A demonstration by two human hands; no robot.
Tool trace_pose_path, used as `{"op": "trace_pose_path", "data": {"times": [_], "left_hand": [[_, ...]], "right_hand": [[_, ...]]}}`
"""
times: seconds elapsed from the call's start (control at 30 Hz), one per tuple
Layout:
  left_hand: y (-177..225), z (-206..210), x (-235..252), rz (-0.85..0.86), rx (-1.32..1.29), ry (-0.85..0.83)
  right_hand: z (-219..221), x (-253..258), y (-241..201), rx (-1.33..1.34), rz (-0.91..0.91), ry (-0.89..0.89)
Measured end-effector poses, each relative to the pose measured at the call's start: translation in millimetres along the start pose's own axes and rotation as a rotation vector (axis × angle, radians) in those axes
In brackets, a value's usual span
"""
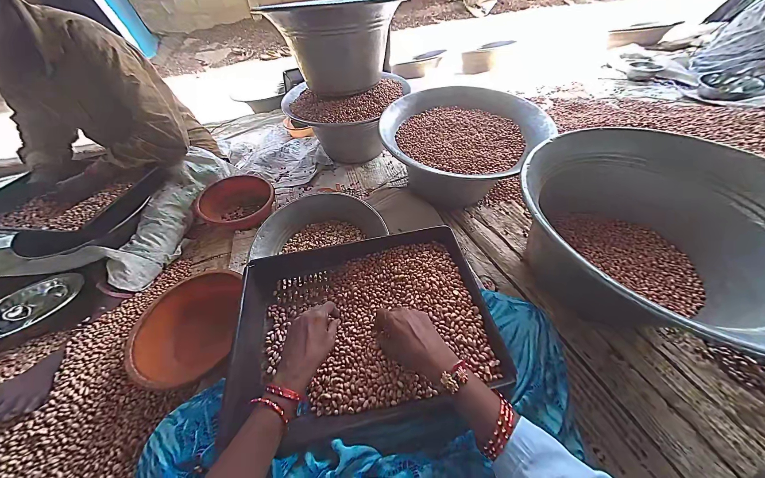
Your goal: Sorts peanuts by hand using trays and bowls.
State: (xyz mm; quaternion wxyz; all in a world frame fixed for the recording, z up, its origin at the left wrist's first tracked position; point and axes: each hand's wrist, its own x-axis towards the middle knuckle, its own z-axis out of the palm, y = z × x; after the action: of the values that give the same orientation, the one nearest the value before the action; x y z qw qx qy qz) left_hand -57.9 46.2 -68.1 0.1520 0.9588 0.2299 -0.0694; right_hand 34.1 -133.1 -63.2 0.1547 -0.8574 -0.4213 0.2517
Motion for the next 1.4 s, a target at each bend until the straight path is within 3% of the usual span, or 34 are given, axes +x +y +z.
{"op": "trace_pose_path", "data": {"times": [0.07,0.13,0.2,0.23,0.33,0.4,0.47,0.63,0.77,0.87,0.97,1.0,1.07,1.13,1.2,1.4], "left_hand": [[-8,-5,1,-0.019,-0.129,0.035],[-28,-11,2,-0.007,-0.480,0.153],[-49,-12,3,0.008,-0.886,0.240],[-56,-14,2,-0.003,-0.953,0.242],[-59,-22,-8,-0.055,-0.529,0.162],[-49,-13,-12,-0.053,-0.246,0.143],[-40,-7,-16,-0.040,-0.085,0.129],[-27,-6,-16,-0.075,0.071,0.022],[-27,-10,-17,-0.096,0.073,-0.018],[-42,-24,-31,0.064,-0.165,-0.100],[-75,-45,-54,0.436,-0.621,-0.468],[-82,-50,-60,0.477,-0.736,-0.531],[-87,-63,-71,0.334,-0.666,-0.319],[-84,-66,-66,0.087,-0.340,0.024],[-84,-55,-54,-0.009,-0.102,0.237],[-79,-23,-38,0.001,0.222,0.318]], "right_hand": [[-2,1,0,0.019,0.007,-0.005],[-4,1,5,0.124,0.009,0.023],[-7,0,17,0.326,-0.031,0.058],[-7,0,23,0.489,-0.060,0.079],[1,2,31,1.225,-0.185,0.117],[0,1,30,1.443,-0.214,0.109],[-3,3,28,1.339,-0.169,0.162],[-15,8,7,0.380,-0.038,0.192],[-8,14,-12,0.106,-0.087,0.108],[-2,18,-18,-0.003,-0.115,0.092],[3,22,-17,-0.043,-0.113,0.083],[3,23,-16,-0.047,-0.112,0.081],[3,24,-15,-0.039,-0.107,0.072],[4,25,-16,-0.028,-0.095,0.056],[6,26,-18,-0.035,-0.078,0.043],[5,21,-14,0.014,-0.029,0.022]]}}
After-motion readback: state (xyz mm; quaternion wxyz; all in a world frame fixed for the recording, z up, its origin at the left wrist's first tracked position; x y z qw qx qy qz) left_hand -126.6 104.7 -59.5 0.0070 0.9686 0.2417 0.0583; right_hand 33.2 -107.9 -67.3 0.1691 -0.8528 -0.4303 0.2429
